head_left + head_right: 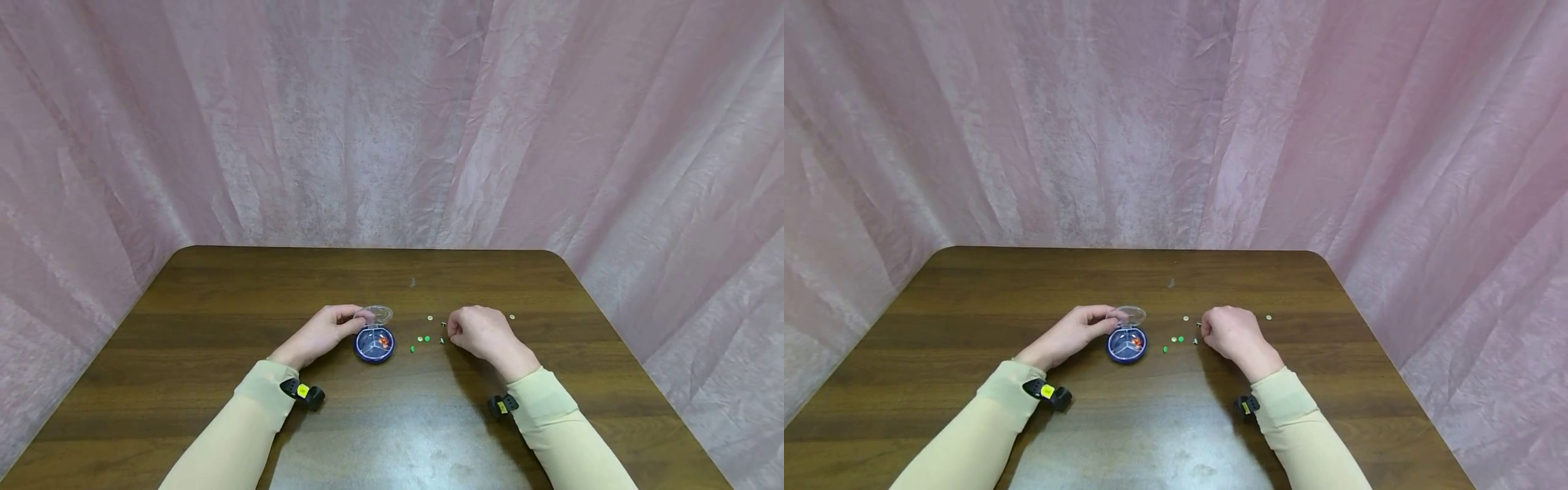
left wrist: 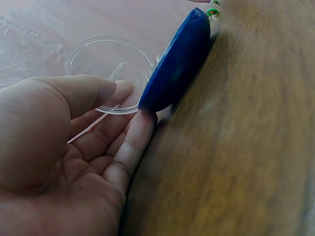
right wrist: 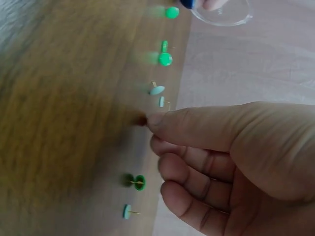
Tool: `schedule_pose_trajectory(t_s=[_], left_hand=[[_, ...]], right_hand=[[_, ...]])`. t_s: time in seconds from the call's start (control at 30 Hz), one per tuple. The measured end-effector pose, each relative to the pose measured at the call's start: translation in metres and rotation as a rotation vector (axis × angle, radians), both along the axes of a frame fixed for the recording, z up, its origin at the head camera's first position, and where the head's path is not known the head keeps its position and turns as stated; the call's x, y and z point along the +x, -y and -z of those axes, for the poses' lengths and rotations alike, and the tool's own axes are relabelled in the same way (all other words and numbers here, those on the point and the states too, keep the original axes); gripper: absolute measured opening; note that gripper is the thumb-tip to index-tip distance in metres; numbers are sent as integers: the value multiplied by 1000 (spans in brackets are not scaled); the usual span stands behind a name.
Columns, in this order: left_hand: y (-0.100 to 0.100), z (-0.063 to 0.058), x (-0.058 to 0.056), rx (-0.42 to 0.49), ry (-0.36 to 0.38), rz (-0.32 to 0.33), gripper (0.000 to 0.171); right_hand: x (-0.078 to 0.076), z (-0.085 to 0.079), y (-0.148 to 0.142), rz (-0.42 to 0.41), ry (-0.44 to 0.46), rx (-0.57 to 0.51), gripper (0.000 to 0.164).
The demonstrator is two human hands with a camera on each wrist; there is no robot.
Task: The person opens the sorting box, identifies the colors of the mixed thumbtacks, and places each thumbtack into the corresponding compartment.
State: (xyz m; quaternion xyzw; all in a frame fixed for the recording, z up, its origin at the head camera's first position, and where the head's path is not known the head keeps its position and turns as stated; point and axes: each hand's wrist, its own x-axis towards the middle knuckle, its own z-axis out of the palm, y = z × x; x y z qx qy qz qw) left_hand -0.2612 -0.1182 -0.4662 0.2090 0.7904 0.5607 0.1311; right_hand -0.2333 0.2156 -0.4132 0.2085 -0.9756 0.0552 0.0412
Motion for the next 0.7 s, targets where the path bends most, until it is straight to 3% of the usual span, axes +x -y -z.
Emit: schedule_pose_trajectory(t_s=[0.23,0.7], left_hand=[[0,0,0,3,-3,2,28],[0,3,-1,-22,-21,-7,27]], right_hand=[[1,-4,0,40,-34,-20,18],[-1,5,1,36,-33,8,19]])
